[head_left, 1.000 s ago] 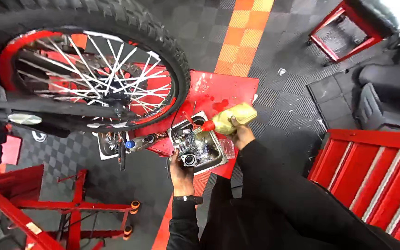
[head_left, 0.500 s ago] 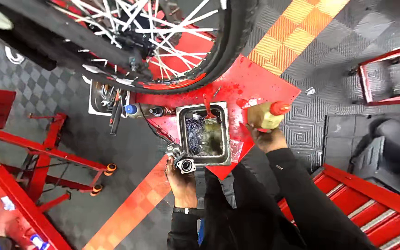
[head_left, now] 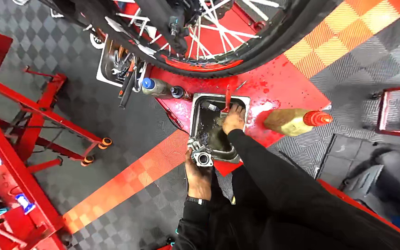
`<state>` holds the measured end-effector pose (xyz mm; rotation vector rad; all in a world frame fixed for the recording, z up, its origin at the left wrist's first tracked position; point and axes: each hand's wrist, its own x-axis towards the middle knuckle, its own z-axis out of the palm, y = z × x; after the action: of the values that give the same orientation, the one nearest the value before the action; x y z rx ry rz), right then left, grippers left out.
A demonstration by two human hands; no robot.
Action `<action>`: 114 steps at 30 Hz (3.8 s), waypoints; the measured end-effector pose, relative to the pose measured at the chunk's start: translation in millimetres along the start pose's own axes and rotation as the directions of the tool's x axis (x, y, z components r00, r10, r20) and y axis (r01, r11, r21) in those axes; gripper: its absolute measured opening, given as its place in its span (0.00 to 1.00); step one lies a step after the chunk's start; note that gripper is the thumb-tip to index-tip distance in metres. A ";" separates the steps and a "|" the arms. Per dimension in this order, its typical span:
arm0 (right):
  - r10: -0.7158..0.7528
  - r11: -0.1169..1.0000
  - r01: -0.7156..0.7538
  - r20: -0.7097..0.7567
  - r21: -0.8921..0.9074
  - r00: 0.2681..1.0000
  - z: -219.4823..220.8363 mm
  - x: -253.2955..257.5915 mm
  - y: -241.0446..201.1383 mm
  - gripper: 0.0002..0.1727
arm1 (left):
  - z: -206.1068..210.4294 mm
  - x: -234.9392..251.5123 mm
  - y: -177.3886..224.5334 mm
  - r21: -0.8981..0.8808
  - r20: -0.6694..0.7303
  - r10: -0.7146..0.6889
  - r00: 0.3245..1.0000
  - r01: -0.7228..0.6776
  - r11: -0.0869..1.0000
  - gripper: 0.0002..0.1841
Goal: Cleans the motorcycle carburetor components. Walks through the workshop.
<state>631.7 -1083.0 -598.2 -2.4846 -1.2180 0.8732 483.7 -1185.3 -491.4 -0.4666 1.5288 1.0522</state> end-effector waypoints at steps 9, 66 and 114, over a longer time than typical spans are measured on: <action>-0.265 0.935 0.220 0.136 0.278 0.955 -21.8 -61.7 37.8 0.21 | 6.6 6.9 -13.3 0.184 -0.026 0.054 0.998 -0.049 0.982 0.31; -0.576 0.816 0.578 0.074 -0.007 0.814 -7.2 -63.7 100.6 0.20 | 29.0 21.1 -16.3 0.087 0.168 0.060 0.984 -0.076 0.993 0.25; -0.501 0.178 0.582 -0.436 0.794 0.748 -250.0 -175.9 6.7 0.44 | 40.2 -8.0 -17.8 0.300 0.229 0.028 0.973 -0.098 0.949 0.22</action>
<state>704.6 -1213.0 -331.2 -1.0188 -1.0273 0.8520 522.7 -1163.7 -487.6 -0.0775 1.4806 0.8604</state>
